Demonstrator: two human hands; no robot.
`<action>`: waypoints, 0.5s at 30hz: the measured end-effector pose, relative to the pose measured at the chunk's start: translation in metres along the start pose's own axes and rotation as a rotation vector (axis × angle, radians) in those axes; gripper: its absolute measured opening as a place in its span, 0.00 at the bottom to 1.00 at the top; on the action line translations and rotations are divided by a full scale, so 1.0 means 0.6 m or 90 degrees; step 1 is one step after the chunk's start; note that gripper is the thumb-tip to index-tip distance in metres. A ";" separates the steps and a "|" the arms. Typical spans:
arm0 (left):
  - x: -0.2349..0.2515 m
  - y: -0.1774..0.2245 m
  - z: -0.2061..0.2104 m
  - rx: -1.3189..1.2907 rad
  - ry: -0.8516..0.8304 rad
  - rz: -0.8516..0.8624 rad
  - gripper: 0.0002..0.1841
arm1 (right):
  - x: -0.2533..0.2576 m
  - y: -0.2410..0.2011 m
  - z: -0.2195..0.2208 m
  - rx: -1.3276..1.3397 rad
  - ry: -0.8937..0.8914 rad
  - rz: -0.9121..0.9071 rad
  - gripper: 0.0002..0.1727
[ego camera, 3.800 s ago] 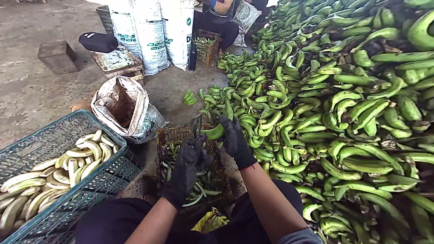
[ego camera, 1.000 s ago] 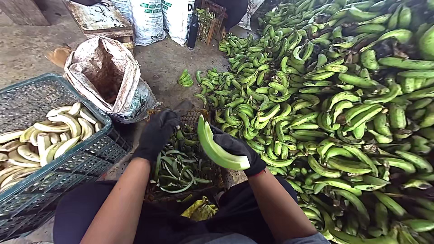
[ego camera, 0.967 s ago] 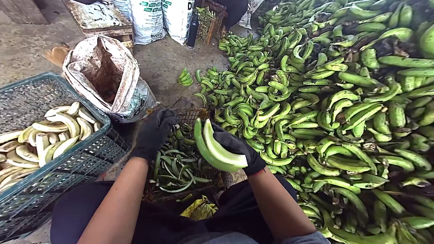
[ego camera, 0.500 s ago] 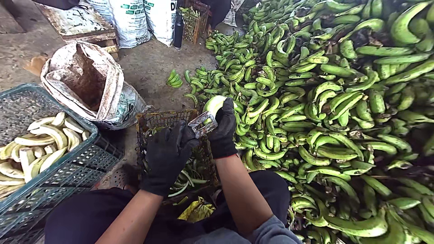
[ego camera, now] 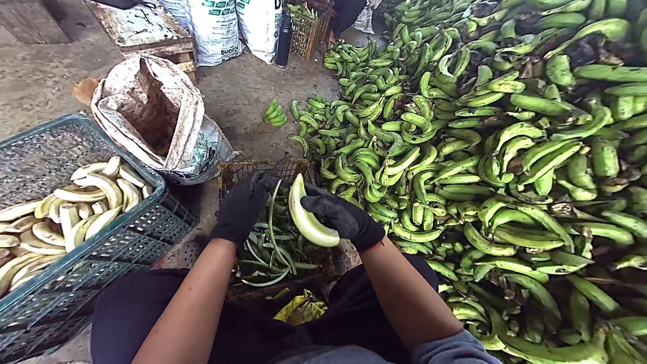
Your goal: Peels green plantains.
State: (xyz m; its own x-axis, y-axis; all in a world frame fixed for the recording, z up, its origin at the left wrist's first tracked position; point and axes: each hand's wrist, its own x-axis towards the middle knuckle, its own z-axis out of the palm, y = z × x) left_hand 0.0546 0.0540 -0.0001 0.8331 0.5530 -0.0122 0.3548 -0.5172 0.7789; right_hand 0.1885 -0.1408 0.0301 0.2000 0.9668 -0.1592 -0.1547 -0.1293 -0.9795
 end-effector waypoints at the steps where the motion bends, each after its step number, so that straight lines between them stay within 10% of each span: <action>1: 0.000 0.004 0.000 -0.024 -0.003 -0.021 0.31 | 0.003 0.008 -0.006 0.043 0.027 -0.016 0.34; 9: -0.043 0.077 0.046 0.013 0.058 0.155 0.38 | 0.051 -0.011 -0.015 0.630 0.326 -0.232 0.26; 15: -0.053 0.079 0.058 0.139 0.165 0.220 0.36 | 0.054 -0.022 -0.018 0.700 0.414 -0.266 0.27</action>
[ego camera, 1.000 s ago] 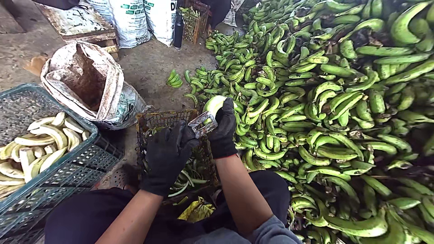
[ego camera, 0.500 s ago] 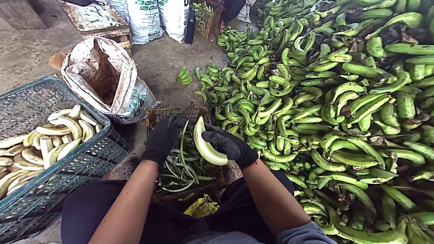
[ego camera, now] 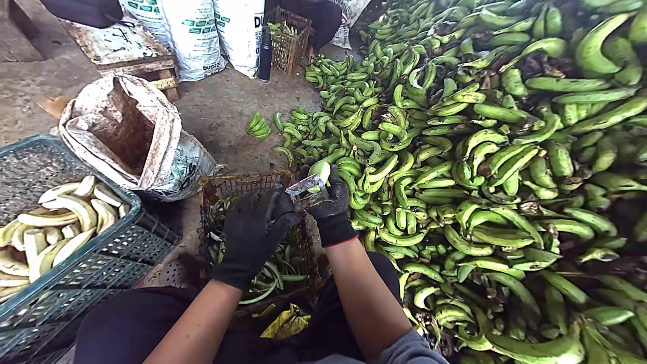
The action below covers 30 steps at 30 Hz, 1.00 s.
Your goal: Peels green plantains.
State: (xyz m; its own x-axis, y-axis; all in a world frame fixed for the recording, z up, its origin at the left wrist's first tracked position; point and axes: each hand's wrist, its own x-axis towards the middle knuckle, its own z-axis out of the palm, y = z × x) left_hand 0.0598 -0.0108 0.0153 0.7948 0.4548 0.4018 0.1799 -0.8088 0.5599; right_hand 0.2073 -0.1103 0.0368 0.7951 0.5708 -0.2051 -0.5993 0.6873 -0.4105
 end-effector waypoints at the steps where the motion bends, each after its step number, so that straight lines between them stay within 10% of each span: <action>1: 0.001 0.001 -0.002 -0.004 -0.007 -0.005 0.35 | 0.000 0.000 -0.004 -0.012 -0.015 0.006 0.28; 7: 0.020 -0.015 -0.021 -0.105 -0.129 -0.089 0.31 | -0.028 -0.002 -0.020 -0.224 -0.183 0.084 0.28; 12: 0.006 -0.017 -0.011 -0.029 -0.118 -0.076 0.31 | -0.031 0.001 -0.035 -0.473 -0.065 0.050 0.26; 20: 0.024 -0.066 -0.024 -0.267 -0.128 -0.387 0.26 | -0.041 0.019 -0.054 -0.711 -0.317 0.044 0.35; 30: -0.025 -0.036 -0.006 0.053 -0.072 0.141 0.34 | 0.007 -0.033 -0.085 -0.163 -0.065 0.224 0.31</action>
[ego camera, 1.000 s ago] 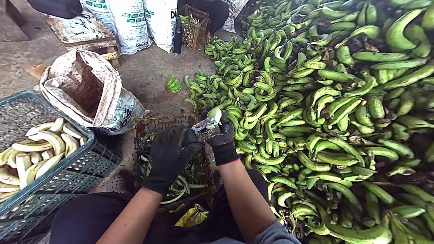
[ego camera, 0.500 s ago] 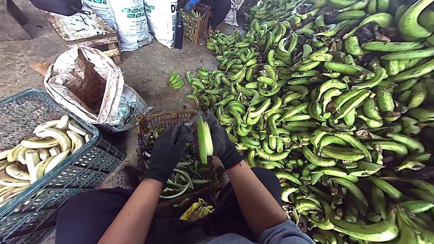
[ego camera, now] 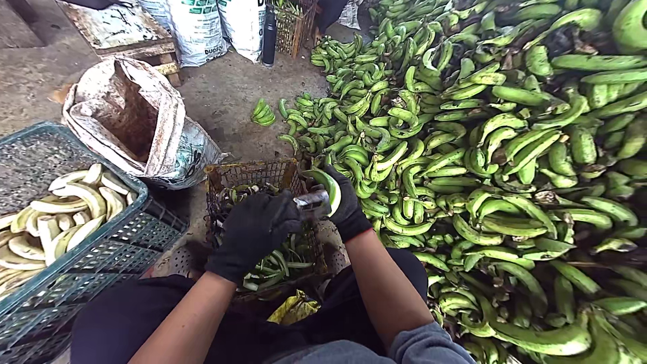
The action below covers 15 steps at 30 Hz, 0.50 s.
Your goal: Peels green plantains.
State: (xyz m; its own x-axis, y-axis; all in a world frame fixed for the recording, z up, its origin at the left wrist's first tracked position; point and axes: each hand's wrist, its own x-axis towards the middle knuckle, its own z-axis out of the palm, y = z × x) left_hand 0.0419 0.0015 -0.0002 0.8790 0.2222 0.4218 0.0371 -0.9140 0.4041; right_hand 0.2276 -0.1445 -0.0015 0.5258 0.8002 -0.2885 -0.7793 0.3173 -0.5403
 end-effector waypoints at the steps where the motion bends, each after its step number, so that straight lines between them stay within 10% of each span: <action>1: -0.003 0.001 0.009 0.019 0.031 0.047 0.33 | 0.002 -0.002 -0.005 0.040 0.000 0.024 0.30; 4: -0.006 0.011 0.021 0.017 0.007 0.040 0.30 | 0.001 0.009 0.004 -0.039 0.101 0.037 0.29; 8: 0.018 0.025 0.007 -0.151 -0.195 -0.247 0.29 | -0.006 0.042 0.015 -0.220 0.036 -0.012 0.28; 15: 0.018 -0.039 0.024 -0.445 -0.090 -0.527 0.23 | -0.018 0.071 0.024 -0.642 -0.087 -0.179 0.31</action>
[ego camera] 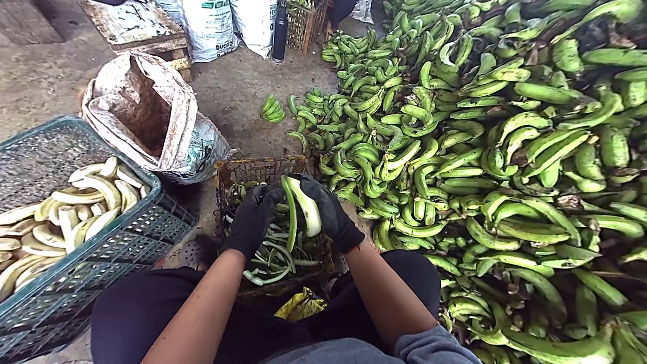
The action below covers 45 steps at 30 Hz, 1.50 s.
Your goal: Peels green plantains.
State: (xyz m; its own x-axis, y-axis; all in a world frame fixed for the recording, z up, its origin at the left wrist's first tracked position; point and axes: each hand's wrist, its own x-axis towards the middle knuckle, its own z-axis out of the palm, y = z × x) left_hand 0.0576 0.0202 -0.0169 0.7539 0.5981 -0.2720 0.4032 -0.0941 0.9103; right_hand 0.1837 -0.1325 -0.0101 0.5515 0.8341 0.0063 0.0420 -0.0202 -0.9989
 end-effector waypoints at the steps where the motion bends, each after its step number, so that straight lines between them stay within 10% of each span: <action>1: 0.006 -0.009 -0.004 -0.026 0.004 -0.011 0.22 | 0.000 -0.003 0.002 0.006 -0.008 -0.007 0.31; 11: -0.041 0.021 -0.023 0.094 -0.092 0.119 0.26 | 0.007 0.010 -0.066 0.557 0.000 0.132 0.24; 19: -0.063 0.035 0.009 0.284 -0.252 0.310 0.31 | 0.009 0.009 -0.054 0.487 0.028 0.240 0.19; 25: -0.048 0.034 0.022 0.341 -0.141 0.179 0.27 | -0.007 0.038 -0.028 0.035 0.061 -0.076 0.13; 33: -0.003 0.015 -0.047 0.158 0.133 0.047 0.27 | -0.003 0.013 -0.014 0.377 0.070 0.124 0.21; 40: -0.047 0.025 -0.038 -0.029 -0.172 0.120 0.21 | 0.005 0.017 -0.047 0.409 0.091 0.118 0.21; 45: -0.045 0.020 -0.057 0.268 -0.138 0.024 0.22 | 0.014 0.044 -0.055 0.068 0.250 0.079 0.22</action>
State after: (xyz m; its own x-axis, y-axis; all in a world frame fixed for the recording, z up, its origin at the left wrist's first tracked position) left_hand 0.0245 0.0304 0.0120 0.8446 0.4124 -0.3416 0.5155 -0.4536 0.7269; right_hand 0.2166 -0.1443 -0.0350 0.8237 0.5546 -0.1181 -0.1199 -0.0332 -0.9922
